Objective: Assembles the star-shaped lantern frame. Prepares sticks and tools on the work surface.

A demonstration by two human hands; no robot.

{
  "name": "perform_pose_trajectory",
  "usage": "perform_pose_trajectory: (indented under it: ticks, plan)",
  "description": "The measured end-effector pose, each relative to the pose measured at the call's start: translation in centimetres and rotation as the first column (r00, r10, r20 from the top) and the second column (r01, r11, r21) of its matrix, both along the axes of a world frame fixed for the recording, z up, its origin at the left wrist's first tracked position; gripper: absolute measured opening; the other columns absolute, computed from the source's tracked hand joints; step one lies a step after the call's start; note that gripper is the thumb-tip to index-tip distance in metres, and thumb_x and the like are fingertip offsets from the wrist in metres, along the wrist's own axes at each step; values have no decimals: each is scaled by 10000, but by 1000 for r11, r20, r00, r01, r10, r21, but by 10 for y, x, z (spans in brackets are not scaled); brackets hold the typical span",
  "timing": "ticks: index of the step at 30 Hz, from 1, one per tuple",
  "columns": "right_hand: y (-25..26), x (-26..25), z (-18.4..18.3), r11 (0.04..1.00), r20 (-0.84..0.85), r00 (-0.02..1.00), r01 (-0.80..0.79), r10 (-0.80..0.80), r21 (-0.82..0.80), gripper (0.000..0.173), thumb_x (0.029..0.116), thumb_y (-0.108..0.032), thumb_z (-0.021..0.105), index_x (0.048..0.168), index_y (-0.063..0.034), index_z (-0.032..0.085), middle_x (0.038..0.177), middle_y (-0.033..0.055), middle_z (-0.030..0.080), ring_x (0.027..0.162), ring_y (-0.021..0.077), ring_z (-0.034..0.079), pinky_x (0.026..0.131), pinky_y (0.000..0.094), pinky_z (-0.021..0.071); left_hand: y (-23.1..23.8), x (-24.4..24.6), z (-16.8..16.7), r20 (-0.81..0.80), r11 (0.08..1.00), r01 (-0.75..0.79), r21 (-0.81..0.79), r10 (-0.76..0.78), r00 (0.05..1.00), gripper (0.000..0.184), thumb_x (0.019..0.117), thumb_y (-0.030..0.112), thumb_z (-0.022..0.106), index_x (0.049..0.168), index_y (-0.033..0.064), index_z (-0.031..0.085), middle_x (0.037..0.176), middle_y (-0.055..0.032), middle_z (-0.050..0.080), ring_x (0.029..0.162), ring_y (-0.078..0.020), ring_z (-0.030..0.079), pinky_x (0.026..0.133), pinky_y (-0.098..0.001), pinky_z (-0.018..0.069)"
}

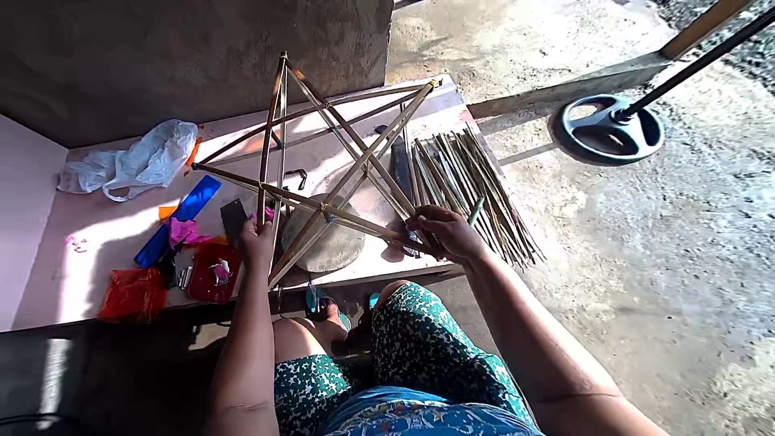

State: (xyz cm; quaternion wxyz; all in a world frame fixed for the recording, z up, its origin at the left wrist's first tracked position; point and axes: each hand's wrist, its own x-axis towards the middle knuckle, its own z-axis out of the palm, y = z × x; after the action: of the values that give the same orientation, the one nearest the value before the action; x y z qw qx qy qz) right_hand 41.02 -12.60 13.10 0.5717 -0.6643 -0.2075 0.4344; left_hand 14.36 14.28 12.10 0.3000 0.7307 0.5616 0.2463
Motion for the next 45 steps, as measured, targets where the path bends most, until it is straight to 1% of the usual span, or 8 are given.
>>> perform_pose_trajectory:
  ticks: [9,17,22,28,30,34,39,45]
  plan:
    - [-40,-21,30,993,97,994,-63,53,104,207,1056,-45,496,1190,18,641,1012,46,709,935,79,674,906,270,553,-1,-30,40,110,982,109,157,-127,986,315,997,178,640,1205,-57,647,950,-223,694,799,-320,669,766,-542,546]
    - [-58,-34,59,973,192,975,-149,115,178,184,1029,-68,544,1123,-10,691,983,7,727,919,53,681,907,260,557,4,-40,109,258,954,163,251,-228,939,274,953,116,669,1159,-64,659,896,-130,692,704,-130,621,681,-341,549]
    - [-72,-35,93,940,514,806,-342,295,-3,236,1035,-169,605,1198,-37,714,1128,48,738,1022,64,686,944,283,547,9,-50,153,190,904,204,376,-291,938,291,933,127,666,1167,-46,667,856,-108,674,658,-114,589,650,-331,526]
    - [-65,8,156,965,839,512,-69,-183,252,275,1016,-139,609,1240,5,678,1211,179,701,1122,227,688,1028,404,526,-10,-49,202,100,853,293,433,-369,924,239,897,106,679,1095,-28,681,815,-76,649,646,-88,565,634,-308,509]
    - [-48,31,172,955,809,524,30,-267,296,351,1035,-204,586,1315,2,638,1310,208,649,1220,264,629,1058,421,483,-14,-47,211,38,819,343,459,-403,914,221,895,95,684,1078,-29,685,805,-91,655,641,-106,571,630,-327,511]
    - [-11,61,171,975,595,786,47,-171,218,473,1072,-276,535,1461,-11,492,1451,193,550,1310,228,563,1108,408,443,-21,-41,225,-57,769,422,480,-453,890,228,878,98,687,1076,-15,693,816,-104,665,663,-142,584,649,-382,511]
    - [-3,56,147,947,254,961,23,-110,321,302,1108,-259,440,1201,-40,626,957,5,718,778,41,653,739,220,540,-14,-29,236,-189,687,531,496,-512,838,273,869,152,688,1060,-43,684,830,-164,661,696,-220,590,679,-468,497]
    - [-15,61,127,960,-14,995,99,-99,260,149,1079,-195,512,1142,-83,586,963,17,717,822,99,702,769,261,593,6,9,246,-387,622,625,472,-490,781,348,984,256,609,1197,-11,677,1071,-253,695,973,-384,672,879,-600,496]
